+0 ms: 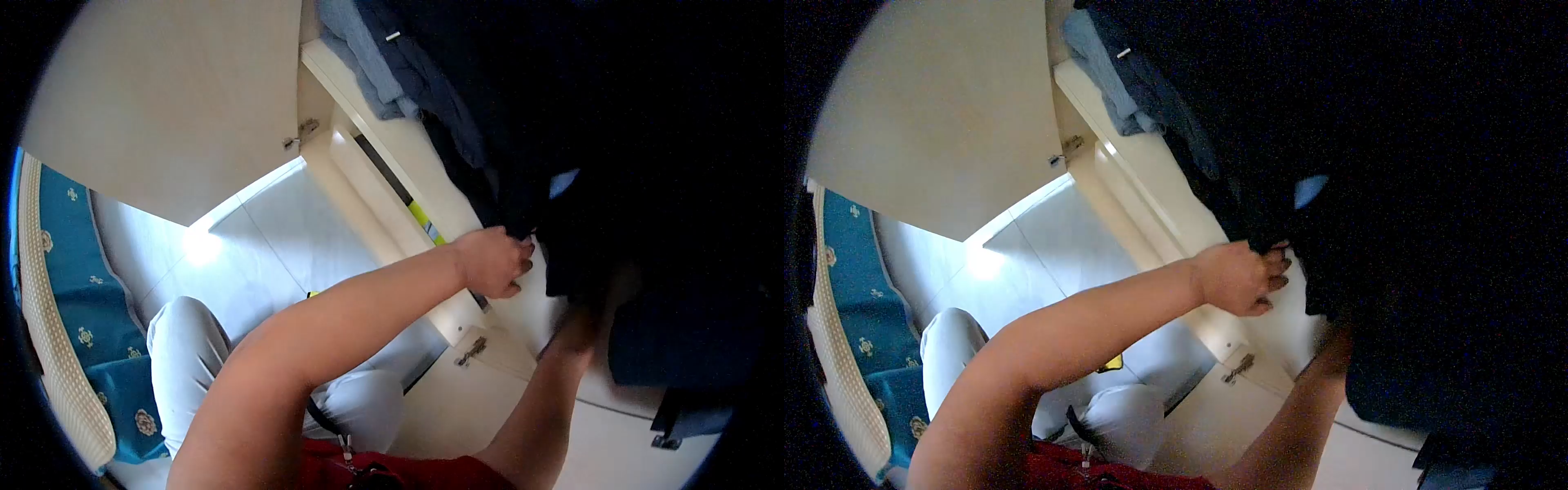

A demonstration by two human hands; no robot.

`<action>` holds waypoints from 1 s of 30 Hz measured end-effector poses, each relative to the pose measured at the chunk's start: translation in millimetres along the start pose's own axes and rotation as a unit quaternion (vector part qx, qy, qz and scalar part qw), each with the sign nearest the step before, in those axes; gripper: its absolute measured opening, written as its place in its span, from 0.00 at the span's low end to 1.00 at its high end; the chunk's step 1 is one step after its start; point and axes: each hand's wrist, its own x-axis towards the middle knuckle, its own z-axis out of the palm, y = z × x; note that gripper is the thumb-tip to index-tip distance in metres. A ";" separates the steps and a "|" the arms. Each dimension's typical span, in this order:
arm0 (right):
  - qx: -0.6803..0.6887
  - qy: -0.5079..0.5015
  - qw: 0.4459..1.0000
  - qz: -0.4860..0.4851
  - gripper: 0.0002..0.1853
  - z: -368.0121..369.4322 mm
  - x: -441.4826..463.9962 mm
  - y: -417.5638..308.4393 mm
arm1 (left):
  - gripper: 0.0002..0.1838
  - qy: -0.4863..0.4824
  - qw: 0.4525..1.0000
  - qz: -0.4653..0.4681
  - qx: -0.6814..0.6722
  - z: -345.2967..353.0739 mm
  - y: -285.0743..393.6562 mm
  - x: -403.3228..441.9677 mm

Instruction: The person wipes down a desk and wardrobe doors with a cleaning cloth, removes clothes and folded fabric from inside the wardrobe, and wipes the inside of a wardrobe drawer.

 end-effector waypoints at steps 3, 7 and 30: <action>0.000 0.000 1.000 -0.002 0.23 -0.3 3.0 4.0 | 0.22 0.000 1.000 -0.011 -0.025 -1.1 0.7 -0.3; -0.008 -0.004 1.000 -0.010 0.23 0.7 5.3 10.4 | 0.22 0.006 1.000 0.006 0.004 -1.2 -1.7 -1.2; -0.092 0.001 0.993 -0.072 0.20 -19.0 12.7 -45.8 | 0.25 -0.005 0.995 0.024 0.099 -10.8 5.1 1.8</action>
